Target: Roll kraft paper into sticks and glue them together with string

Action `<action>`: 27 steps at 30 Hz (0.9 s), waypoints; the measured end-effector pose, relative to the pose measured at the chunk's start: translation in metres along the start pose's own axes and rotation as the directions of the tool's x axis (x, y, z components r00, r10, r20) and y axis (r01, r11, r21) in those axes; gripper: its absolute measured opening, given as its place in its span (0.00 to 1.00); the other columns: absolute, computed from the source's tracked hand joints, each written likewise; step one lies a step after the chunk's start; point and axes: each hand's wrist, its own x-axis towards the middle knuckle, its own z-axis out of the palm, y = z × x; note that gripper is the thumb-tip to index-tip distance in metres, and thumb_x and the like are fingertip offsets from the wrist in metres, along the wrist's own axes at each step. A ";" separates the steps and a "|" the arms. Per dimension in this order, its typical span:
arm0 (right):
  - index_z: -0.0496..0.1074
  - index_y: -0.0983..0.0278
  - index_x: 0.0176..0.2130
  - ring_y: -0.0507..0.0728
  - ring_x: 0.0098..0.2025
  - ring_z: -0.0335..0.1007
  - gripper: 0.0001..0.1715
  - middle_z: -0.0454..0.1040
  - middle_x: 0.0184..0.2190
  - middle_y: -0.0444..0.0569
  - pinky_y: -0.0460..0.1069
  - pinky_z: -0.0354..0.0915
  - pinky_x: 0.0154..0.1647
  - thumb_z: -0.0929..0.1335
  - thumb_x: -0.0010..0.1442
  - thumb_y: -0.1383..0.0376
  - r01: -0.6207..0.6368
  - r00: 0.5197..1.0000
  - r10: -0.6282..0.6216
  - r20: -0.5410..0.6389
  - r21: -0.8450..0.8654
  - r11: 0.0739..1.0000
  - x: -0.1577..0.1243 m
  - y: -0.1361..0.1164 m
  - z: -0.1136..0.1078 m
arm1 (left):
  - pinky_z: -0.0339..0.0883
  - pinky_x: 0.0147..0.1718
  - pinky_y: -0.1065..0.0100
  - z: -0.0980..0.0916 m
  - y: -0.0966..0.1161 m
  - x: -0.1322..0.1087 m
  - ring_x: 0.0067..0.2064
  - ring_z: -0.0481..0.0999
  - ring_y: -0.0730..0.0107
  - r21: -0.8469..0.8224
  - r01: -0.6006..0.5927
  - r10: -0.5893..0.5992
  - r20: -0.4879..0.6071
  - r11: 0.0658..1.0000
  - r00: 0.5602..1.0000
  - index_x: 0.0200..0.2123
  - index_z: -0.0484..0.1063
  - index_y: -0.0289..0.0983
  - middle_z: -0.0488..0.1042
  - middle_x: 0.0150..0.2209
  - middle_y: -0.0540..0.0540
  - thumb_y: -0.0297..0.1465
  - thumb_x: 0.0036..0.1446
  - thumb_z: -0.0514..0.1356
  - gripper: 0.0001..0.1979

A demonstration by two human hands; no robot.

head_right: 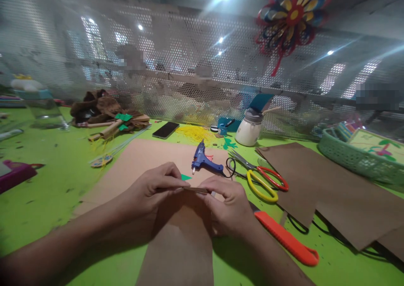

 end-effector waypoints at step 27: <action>0.80 0.63 0.32 0.56 0.35 0.72 0.06 0.78 0.31 0.49 0.49 0.69 0.35 0.71 0.52 0.66 -0.236 0.963 0.262 -0.061 0.276 0.932 -0.002 -0.005 0.004 | 0.65 0.30 0.72 0.007 -0.002 -0.006 0.34 0.71 0.72 0.140 -0.268 0.288 -0.153 0.953 0.945 0.45 0.75 0.39 0.74 0.35 0.45 0.22 0.54 0.58 0.15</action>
